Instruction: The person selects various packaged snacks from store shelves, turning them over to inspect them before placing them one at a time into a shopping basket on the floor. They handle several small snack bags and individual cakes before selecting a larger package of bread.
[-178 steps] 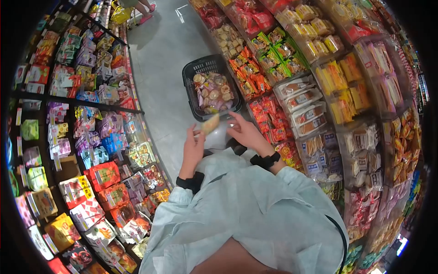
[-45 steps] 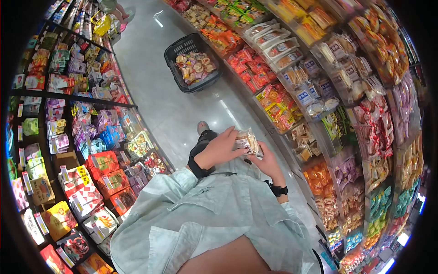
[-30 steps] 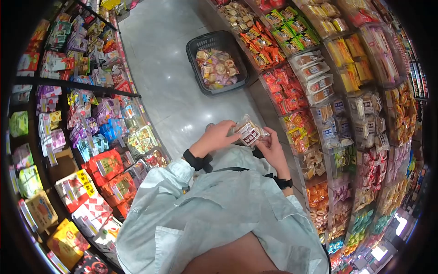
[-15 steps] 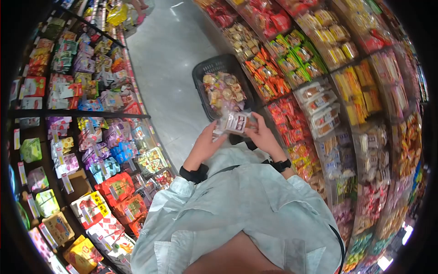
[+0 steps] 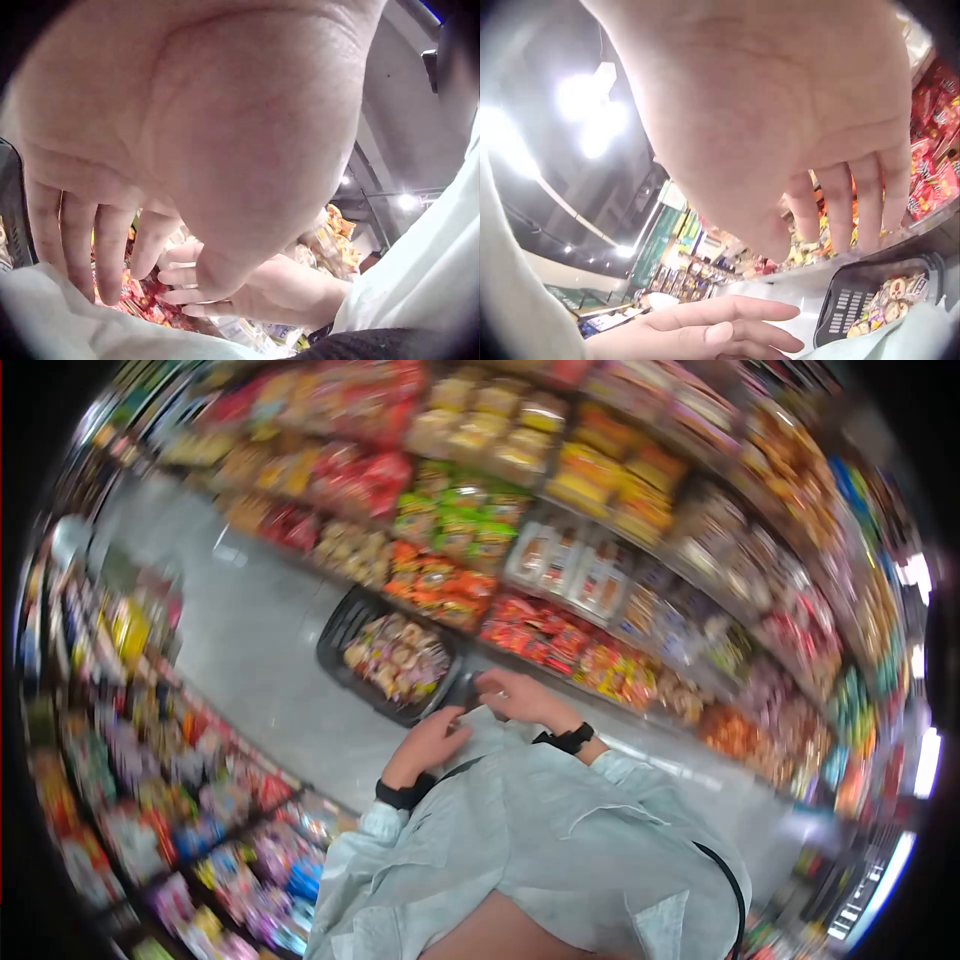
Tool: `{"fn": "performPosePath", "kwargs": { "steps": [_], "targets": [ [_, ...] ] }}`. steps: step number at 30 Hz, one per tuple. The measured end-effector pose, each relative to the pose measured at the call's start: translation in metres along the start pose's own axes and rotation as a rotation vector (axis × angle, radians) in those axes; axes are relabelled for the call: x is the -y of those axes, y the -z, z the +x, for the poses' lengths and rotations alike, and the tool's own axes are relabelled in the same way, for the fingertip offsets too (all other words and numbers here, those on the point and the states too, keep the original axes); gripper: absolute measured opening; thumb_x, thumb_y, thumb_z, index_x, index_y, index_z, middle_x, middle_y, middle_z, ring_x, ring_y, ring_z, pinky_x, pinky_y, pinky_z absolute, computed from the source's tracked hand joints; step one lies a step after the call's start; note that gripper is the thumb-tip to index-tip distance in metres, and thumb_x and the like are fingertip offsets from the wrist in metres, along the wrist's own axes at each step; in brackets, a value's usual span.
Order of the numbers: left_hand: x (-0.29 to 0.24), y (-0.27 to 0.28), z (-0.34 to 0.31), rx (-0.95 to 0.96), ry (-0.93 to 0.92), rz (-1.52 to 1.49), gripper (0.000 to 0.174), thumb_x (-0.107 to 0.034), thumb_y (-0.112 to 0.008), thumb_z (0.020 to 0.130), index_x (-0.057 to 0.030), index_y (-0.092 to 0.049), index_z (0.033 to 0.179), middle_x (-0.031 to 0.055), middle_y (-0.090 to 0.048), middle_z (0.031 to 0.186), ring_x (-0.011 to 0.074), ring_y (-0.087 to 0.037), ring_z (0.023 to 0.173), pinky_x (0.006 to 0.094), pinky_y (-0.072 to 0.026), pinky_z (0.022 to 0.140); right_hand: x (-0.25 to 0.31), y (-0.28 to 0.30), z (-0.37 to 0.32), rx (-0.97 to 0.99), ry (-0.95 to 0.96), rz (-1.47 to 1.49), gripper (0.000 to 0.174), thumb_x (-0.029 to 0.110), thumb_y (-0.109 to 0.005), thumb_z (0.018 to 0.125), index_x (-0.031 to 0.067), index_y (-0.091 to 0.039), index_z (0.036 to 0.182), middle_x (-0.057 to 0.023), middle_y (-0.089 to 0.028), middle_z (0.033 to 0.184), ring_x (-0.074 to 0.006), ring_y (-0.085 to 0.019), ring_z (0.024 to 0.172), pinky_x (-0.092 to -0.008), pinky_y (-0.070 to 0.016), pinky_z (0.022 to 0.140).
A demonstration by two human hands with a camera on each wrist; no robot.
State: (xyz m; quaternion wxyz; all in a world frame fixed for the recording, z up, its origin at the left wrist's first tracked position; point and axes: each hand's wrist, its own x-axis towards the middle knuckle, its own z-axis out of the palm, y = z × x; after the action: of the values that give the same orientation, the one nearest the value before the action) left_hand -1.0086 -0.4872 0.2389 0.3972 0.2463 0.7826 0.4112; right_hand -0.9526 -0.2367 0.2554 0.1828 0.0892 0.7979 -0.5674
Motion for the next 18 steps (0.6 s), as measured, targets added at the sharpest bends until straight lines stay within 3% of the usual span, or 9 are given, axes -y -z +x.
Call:
{"fn": "performPosePath", "kwargs": {
  "steps": [7, 9, 12, 18],
  "targets": [
    [0.015, -0.001, 0.016, 0.281, -0.082, 0.108, 0.048, -0.031, -0.072, 0.098, -0.0024, -0.061, 0.135, 0.0165, -0.074, 0.11, 0.0288, -0.072, 0.099, 0.0401, -0.0569, 0.089, -0.043, -0.061, -0.107, -0.456, -0.152, 0.091, 0.034, 0.021, -0.072, 0.096, 0.0018, -0.065, 0.123, -0.0166, -0.076, 0.106, -0.0304, -0.075, 0.1, -0.0393, -0.0587, 0.088],
    [0.022, -0.01, 0.022, 0.379, -0.096, 0.17, 0.047, -0.031, -0.072, 0.098, -0.0024, -0.061, 0.134, 0.0163, -0.074, 0.109, 0.0293, -0.072, 0.099, 0.0402, -0.0571, 0.088, -0.053, -0.085, -0.149, -0.525, -0.243, 0.012, 0.036, 0.022, -0.069, 0.097, 0.002, -0.065, 0.126, -0.0159, -0.076, 0.109, -0.0297, -0.074, 0.101, -0.0386, -0.058, 0.088],
    [0.038, -0.042, 0.027, 0.488, -0.145, 0.272, 0.047, -0.032, -0.072, 0.097, -0.0031, -0.062, 0.133, 0.0165, -0.075, 0.107, 0.0305, -0.073, 0.098, 0.0402, -0.0574, 0.088, -0.058, -0.11, -0.21, -0.595, -0.376, 0.05, 0.035, 0.022, -0.07, 0.098, 0.0037, -0.066, 0.127, -0.015, -0.075, 0.111, -0.0271, -0.073, 0.103, -0.0375, -0.0573, 0.091],
    [0.033, -0.102, 0.013, 0.678, -0.195, 0.337, 0.053, -0.037, -0.074, 0.095, -0.0033, -0.062, 0.134, 0.0174, -0.074, 0.108, 0.0318, -0.073, 0.099, 0.0409, -0.0572, 0.088, -0.093, -0.157, -0.281, -0.817, -0.418, 0.27, 0.034, 0.02, -0.069, 0.099, 0.0027, -0.066, 0.128, -0.0127, -0.076, 0.107, -0.0245, -0.073, 0.101, -0.036, -0.0572, 0.092]
  ]
}}
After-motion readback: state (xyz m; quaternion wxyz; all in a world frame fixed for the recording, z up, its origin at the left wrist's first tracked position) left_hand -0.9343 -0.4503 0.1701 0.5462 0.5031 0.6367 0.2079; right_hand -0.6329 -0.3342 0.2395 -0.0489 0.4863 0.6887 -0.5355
